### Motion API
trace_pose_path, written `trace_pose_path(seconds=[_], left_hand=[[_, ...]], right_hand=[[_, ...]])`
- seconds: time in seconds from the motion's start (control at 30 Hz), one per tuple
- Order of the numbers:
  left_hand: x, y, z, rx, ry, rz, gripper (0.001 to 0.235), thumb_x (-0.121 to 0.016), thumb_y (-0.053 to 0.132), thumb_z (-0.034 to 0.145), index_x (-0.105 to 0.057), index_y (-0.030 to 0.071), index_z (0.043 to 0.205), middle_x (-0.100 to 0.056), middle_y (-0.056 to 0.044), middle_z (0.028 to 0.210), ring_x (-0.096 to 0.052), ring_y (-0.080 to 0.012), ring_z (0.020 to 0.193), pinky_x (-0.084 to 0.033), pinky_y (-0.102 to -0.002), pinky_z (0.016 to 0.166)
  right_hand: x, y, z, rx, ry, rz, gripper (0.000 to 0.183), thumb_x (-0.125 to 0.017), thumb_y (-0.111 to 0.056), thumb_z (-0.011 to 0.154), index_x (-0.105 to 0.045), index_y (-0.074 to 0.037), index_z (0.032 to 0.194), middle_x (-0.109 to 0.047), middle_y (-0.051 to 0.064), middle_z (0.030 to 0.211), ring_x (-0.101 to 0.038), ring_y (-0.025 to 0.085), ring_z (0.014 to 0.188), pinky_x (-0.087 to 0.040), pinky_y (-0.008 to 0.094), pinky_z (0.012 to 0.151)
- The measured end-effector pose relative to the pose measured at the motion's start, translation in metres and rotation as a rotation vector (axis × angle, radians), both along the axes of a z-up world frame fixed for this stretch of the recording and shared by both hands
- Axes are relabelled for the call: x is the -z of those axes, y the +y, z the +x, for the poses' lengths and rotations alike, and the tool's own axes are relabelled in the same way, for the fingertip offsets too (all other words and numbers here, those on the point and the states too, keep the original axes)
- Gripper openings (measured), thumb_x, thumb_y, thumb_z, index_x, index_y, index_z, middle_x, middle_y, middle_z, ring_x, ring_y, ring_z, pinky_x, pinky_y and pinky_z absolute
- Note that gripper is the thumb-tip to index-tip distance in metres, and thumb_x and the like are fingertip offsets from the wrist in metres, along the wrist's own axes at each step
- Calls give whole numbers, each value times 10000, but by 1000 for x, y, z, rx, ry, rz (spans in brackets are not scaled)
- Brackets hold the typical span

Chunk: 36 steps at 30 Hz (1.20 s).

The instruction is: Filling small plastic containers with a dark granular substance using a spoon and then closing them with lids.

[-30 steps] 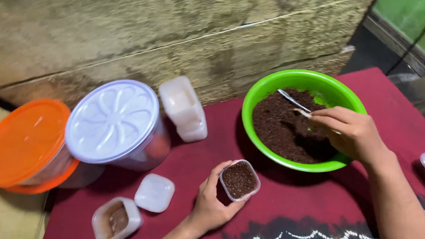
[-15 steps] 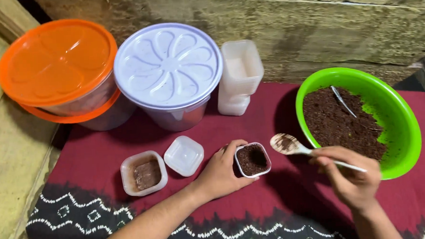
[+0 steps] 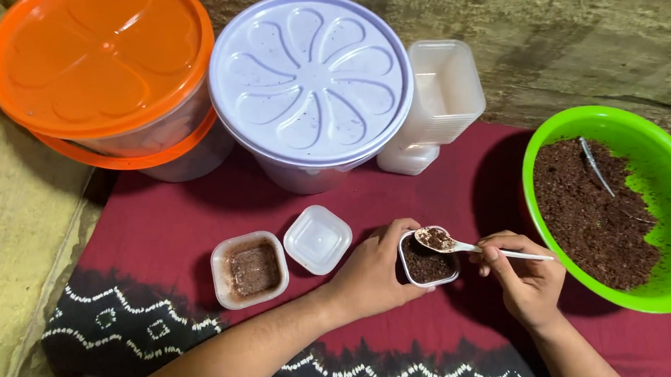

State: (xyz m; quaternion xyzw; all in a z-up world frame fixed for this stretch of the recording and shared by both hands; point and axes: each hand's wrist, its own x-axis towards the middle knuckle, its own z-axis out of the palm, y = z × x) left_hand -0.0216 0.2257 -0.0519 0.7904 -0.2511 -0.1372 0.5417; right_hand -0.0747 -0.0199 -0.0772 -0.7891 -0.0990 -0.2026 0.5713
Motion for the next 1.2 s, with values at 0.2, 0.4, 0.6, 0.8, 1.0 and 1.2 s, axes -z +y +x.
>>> trace_pose_path(seconds=[0.2,0.4,0.6,0.8,1.0,1.2], left_hand=[[2,-1,0,-19,-16,-27,707,-901,236,673,-515,118,1254,-748,-92,1117,-751,-261,959,-581,-359,796],[2,-2,1,-6,-46,-31,667,-900,219,689,-513,106,1220,-736,-89,1107,-743,-266,953,-567,-356,783],[7,-4,0,-24,-103,14,677,-917,253,680,-521,115,1211,-731,-82,1125,-726,-293,1005,-553,-382,841],[11,-5,-1,-36,-144,33,718,-924,295,691,-513,107,1249,-727,-88,1157,-727,-330,1014,-562,-408,841],[2,-3,-1,21,-35,60,719,-900,266,680,-510,141,1271,-710,-67,1186,-705,-287,1054,-549,-384,879],[-5,0,-5,183,-11,91,822,-861,311,669,-483,137,1378,-617,-80,1344,-612,-254,1231,-467,-361,1048]], right_hand=[[1,-4,-4,-57,48,13,75,-620,-1,939,-670,46,908,-713,189,799,-636,193,575,-544,207,542],[-6,2,-9,-128,21,-59,132,-624,-75,938,-699,24,892,-727,158,766,-672,169,546,-575,204,527],[-16,0,-9,-37,-142,-213,105,-616,-18,931,-676,59,892,-716,179,803,-700,218,619,-586,253,607],[-26,-4,-14,-104,-271,-334,75,-663,-7,882,-681,66,887,-729,164,807,-746,288,713,-627,313,699],[-37,-57,-57,303,-339,-549,104,-638,44,983,-671,116,915,-699,243,893,-697,335,801,-573,393,802],[-11,-129,-74,470,-385,-797,105,-802,106,1143,-731,183,1131,-741,315,1112,-704,411,1015,-564,488,990]])
